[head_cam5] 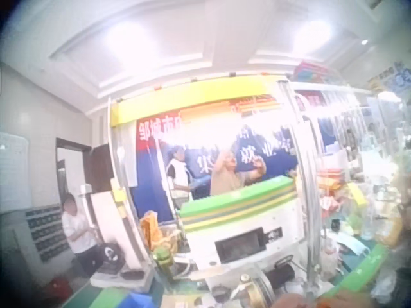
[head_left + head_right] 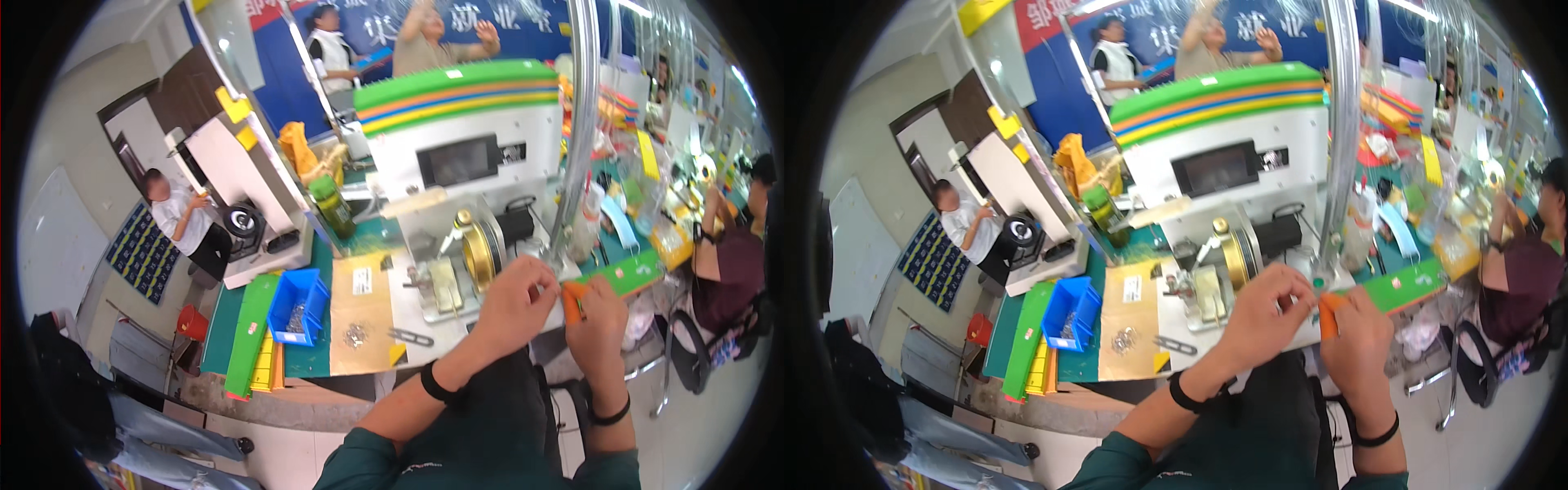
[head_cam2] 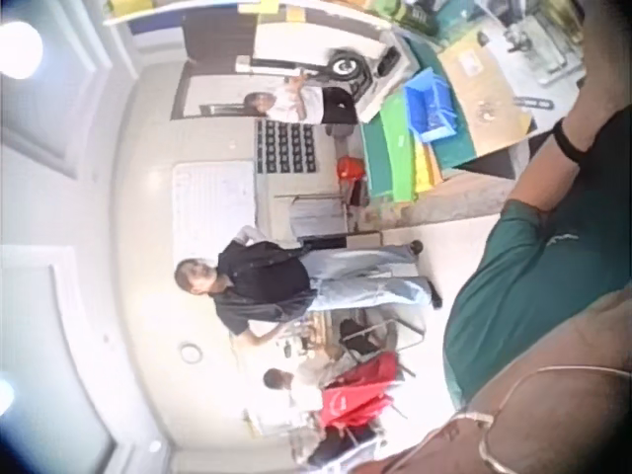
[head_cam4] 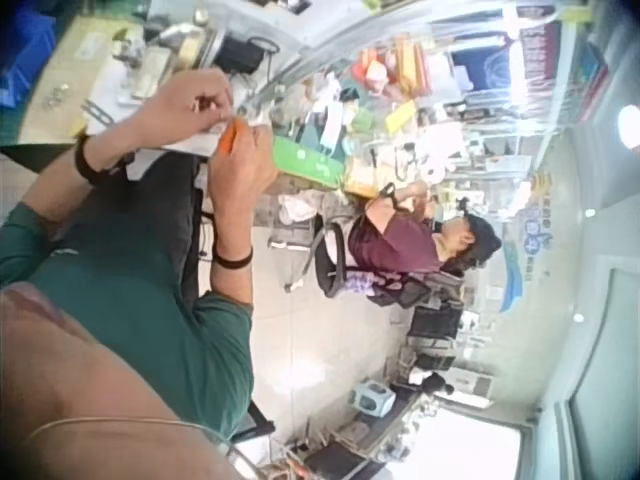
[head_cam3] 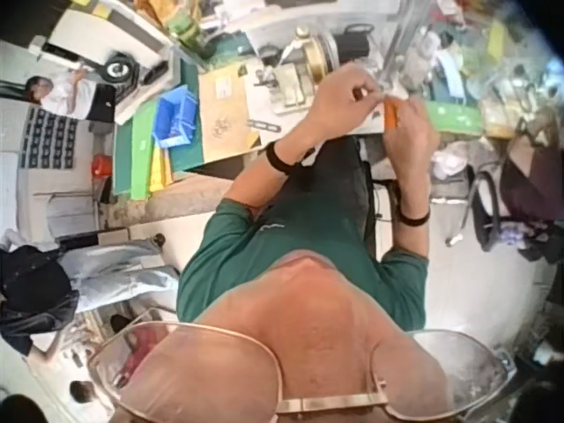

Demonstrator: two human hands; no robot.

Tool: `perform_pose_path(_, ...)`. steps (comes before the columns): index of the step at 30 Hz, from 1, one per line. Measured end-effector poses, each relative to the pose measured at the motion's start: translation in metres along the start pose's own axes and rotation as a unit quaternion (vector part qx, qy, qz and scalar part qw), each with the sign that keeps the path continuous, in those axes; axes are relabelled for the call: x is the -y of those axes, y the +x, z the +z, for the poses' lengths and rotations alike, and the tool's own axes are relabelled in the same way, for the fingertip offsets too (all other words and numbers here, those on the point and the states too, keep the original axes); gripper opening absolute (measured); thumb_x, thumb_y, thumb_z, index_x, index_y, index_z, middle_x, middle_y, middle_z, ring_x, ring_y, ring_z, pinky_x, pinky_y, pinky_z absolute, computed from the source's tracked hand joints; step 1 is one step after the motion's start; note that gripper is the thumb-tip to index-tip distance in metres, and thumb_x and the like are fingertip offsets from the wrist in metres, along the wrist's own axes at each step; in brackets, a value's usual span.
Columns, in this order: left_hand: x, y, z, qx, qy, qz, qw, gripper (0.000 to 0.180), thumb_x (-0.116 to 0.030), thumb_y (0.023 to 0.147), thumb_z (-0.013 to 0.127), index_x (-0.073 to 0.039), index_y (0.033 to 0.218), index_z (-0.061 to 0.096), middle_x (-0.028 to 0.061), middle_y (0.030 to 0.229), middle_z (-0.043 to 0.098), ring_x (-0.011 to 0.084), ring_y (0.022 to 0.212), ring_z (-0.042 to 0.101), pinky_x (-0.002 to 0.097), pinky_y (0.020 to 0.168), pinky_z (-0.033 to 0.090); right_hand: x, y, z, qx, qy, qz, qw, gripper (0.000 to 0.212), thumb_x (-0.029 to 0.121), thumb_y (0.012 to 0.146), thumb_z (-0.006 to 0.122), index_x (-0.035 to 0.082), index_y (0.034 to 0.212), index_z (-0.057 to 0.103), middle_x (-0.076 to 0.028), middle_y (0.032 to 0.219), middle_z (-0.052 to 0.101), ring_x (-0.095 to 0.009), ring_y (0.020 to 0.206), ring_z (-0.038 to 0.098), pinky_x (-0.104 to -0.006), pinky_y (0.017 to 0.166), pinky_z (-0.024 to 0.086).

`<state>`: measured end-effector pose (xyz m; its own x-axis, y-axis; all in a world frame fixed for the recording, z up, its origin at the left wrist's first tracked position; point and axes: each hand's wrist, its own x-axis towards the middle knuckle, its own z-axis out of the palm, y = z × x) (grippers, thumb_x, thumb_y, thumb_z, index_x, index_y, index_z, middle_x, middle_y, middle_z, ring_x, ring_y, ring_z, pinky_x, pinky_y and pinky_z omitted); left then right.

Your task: Assembling small electronic or mechanical components using tools and glue at a workstation.

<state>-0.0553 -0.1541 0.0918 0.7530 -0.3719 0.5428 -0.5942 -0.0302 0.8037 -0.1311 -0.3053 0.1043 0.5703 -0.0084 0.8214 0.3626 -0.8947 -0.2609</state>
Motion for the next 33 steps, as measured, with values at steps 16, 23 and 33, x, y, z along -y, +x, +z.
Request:
perform_pose_path(16,-0.005,0.012,0.005,0.013,0.052,0.165,0.985,0.010,0.003,0.087,0.073,-0.005,0.094,0.070,0.0065,0.106,0.065,0.0106,0.069,0.060,0.0245,0.058,0.047,-0.025,-0.010,-0.021,0.029,0.358,0.332,0.872,0.033,0.016,0.093,0.076,-0.001,0.120,0.068,-0.009,0.104,0.073,-0.020,0.095,0.069,-0.0313,0.082,0.054)
perform_pose_path(23,0.007,0.017,0.036,0.027,0.042,0.160,0.986,0.009,0.004,0.088,0.075,-0.001,0.095,0.070,0.0069,0.110,0.066,0.0101,0.068,0.060,0.0230,0.055,0.045,-0.056,-0.023,-0.018,0.081,0.567,0.467,0.674,0.018,0.017,0.102,0.064,0.001,0.107,0.070,-0.009,0.095,0.073,-0.016,0.085,0.071,-0.0289,0.075,0.055)
perform_pose_path(33,0.016,0.017,0.068,0.054,0.086,0.197,0.975,0.008,0.008,0.089,0.072,0.002,0.094,0.070,0.0111,0.114,0.065,0.0132,0.071,0.060,0.0258,0.059,0.048,-0.082,-0.049,-0.023,0.039,0.636,0.503,0.584,0.015,0.013,0.100,0.062,0.001,0.101,0.069,-0.007,0.088,0.071,-0.017,0.077,0.068,-0.0304,0.070,0.055)
